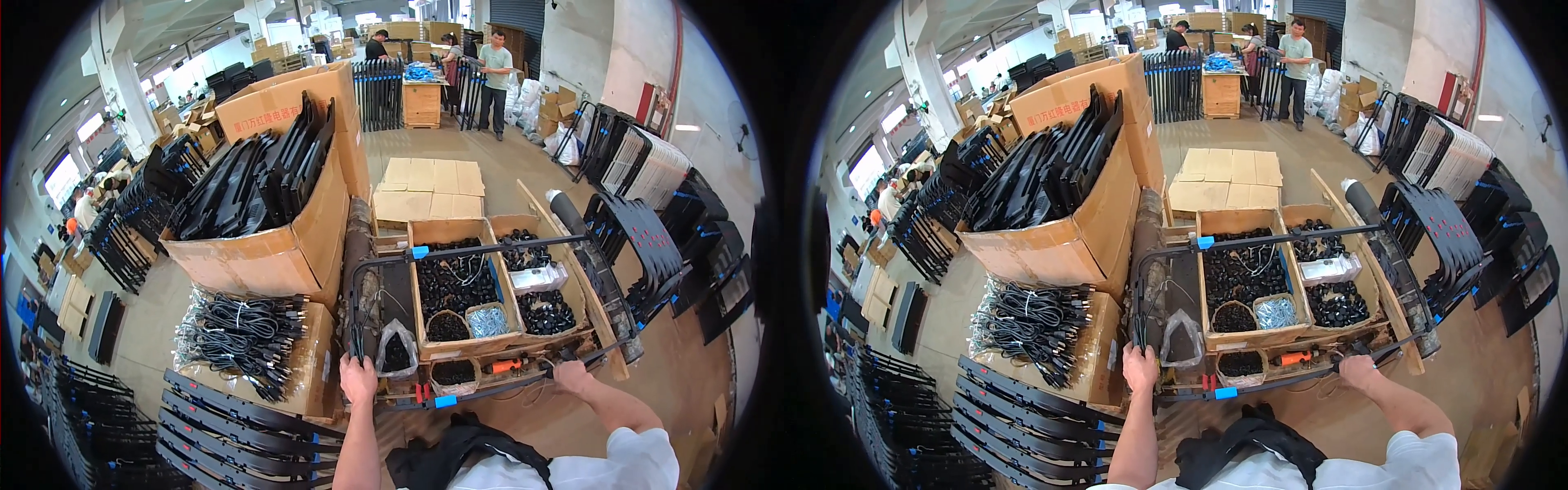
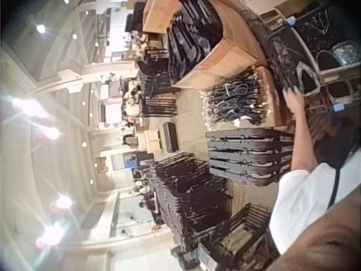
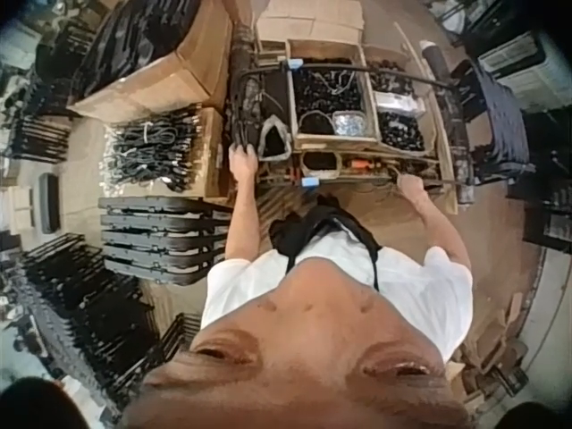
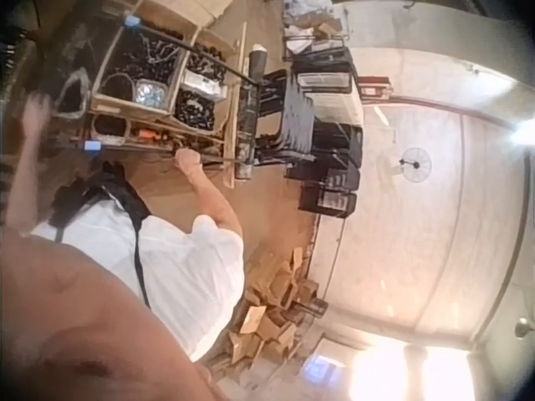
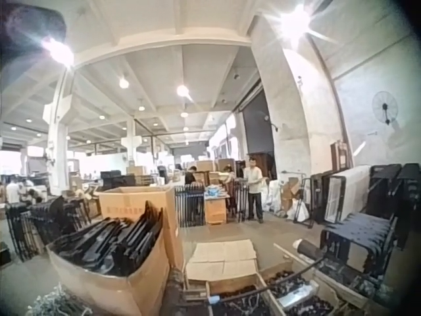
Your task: Assembling the frame and components of a treadmill using an electric screwdriver and pliers.
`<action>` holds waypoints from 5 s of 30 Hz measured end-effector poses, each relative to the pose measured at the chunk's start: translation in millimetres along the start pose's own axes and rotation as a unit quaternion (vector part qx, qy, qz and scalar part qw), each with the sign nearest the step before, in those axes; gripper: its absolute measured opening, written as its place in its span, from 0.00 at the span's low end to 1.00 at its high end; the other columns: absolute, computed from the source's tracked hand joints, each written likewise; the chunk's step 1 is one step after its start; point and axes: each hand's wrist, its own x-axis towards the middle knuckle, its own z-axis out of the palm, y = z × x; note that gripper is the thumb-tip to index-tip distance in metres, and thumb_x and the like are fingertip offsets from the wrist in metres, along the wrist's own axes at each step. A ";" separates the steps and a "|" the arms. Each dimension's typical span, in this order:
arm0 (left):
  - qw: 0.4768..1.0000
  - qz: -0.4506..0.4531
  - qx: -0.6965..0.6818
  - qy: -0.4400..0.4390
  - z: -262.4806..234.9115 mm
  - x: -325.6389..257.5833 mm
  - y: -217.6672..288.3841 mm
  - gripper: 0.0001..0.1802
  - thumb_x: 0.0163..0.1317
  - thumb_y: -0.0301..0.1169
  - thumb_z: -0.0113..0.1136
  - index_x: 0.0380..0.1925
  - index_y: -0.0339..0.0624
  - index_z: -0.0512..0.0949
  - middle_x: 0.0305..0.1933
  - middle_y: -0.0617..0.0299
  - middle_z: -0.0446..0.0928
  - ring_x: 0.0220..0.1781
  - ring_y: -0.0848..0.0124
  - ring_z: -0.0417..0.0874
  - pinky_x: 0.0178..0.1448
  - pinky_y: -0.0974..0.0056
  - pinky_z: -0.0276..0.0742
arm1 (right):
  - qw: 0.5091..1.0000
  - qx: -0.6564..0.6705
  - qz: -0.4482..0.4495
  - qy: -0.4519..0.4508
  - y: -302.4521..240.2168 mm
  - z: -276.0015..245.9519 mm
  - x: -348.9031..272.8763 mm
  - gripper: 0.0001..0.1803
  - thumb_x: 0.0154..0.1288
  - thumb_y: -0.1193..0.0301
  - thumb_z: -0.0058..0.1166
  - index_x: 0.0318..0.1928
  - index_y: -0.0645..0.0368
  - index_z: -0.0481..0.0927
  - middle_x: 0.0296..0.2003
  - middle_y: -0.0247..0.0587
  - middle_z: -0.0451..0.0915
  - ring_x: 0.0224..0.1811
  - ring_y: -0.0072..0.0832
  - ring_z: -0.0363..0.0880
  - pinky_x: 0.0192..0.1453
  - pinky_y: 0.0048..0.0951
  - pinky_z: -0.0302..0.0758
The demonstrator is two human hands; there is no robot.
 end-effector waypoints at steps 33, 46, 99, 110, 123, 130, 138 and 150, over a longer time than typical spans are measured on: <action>0.908 0.078 -0.377 -0.164 -75.1 -46.9 98.7 0.17 0.82 0.40 0.54 0.44 0.38 0.83 0.25 0.68 0.73 0.29 0.79 0.70 0.34 0.64 0.71 | 0.664 0.729 -0.160 -0.050 -182.8 -182.5 48.8 0.36 0.83 0.43 0.44 0.68 0.65 0.78 0.54 0.40 0.88 0.50 0.30 0.88 0.51 0.33 0.81; 0.834 -0.013 -0.350 -0.426 -36.5 -128.8 91.8 0.22 0.83 0.48 0.49 0.36 0.41 0.74 0.25 0.65 0.77 0.27 0.72 0.79 0.35 0.62 0.75 | 0.214 0.976 0.041 -0.020 -186.9 -201.1 158.7 0.19 0.88 0.53 0.40 0.39 0.51 0.72 0.17 0.23 0.56 0.15 0.21 0.51 0.21 0.29 0.53; 0.811 -0.083 -0.562 -0.140 -22.5 -118.3 162.2 0.11 0.78 0.34 0.64 0.39 0.39 0.78 0.34 0.64 0.81 0.24 0.78 0.80 0.29 0.72 0.78 | 0.892 0.413 -0.070 0.171 -181.6 -120.6 -41.2 0.22 0.80 0.55 0.50 0.38 0.61 0.84 0.29 0.62 0.82 0.36 0.61 0.84 0.42 0.57 0.77; 0.931 0.144 -0.277 -0.187 -68.0 -169.4 58.3 0.09 0.73 0.29 0.63 0.50 0.41 0.85 0.47 0.56 0.88 0.51 0.57 0.87 0.57 0.54 0.80 | 0.818 0.432 -0.212 -0.315 -220.8 -87.1 -30.3 0.27 0.80 0.51 0.48 0.40 0.60 0.90 0.23 0.39 0.80 0.29 0.31 0.78 0.40 0.36 0.77; 0.800 -0.260 -0.493 -0.224 -11.6 -174.2 -48.9 0.13 0.82 0.35 0.56 0.54 0.39 0.83 0.45 0.64 0.90 0.39 0.81 0.85 0.38 0.74 0.76 | 0.757 0.540 -0.175 -0.323 -302.0 26.7 -7.0 0.27 0.82 0.51 0.46 0.39 0.61 0.88 0.21 0.33 0.74 0.25 0.23 0.70 0.32 0.32 0.68; 0.803 -0.262 -0.434 -0.313 -25.8 -147.2 -52.6 0.13 0.81 0.36 0.58 0.55 0.41 0.84 0.40 0.66 0.88 0.36 0.82 0.82 0.37 0.74 0.75 | 0.752 0.561 -0.165 -0.305 -315.1 27.9 -8.1 0.27 0.82 0.52 0.47 0.39 0.61 0.89 0.22 0.36 0.76 0.27 0.25 0.73 0.34 0.32 0.70; 0.769 -0.270 -0.401 -0.419 -37.7 -110.8 -62.9 0.14 0.80 0.40 0.60 0.51 0.41 0.85 0.36 0.69 0.87 0.35 0.80 0.84 0.36 0.72 0.74 | 0.692 0.616 -0.166 -0.337 -325.7 33.1 -10.4 0.27 0.83 0.50 0.47 0.39 0.62 0.85 0.20 0.28 0.70 0.22 0.18 0.63 0.28 0.27 0.62; 0.811 -0.278 -0.426 -0.289 -23.1 -133.9 -56.5 0.13 0.79 0.40 0.61 0.46 0.42 0.86 0.35 0.69 0.85 0.34 0.82 0.80 0.37 0.75 0.69 | 0.659 0.670 -0.142 -0.310 -334.6 34.9 -14.8 0.26 0.85 0.53 0.46 0.39 0.63 0.84 0.23 0.30 0.74 0.24 0.20 0.72 0.31 0.27 0.73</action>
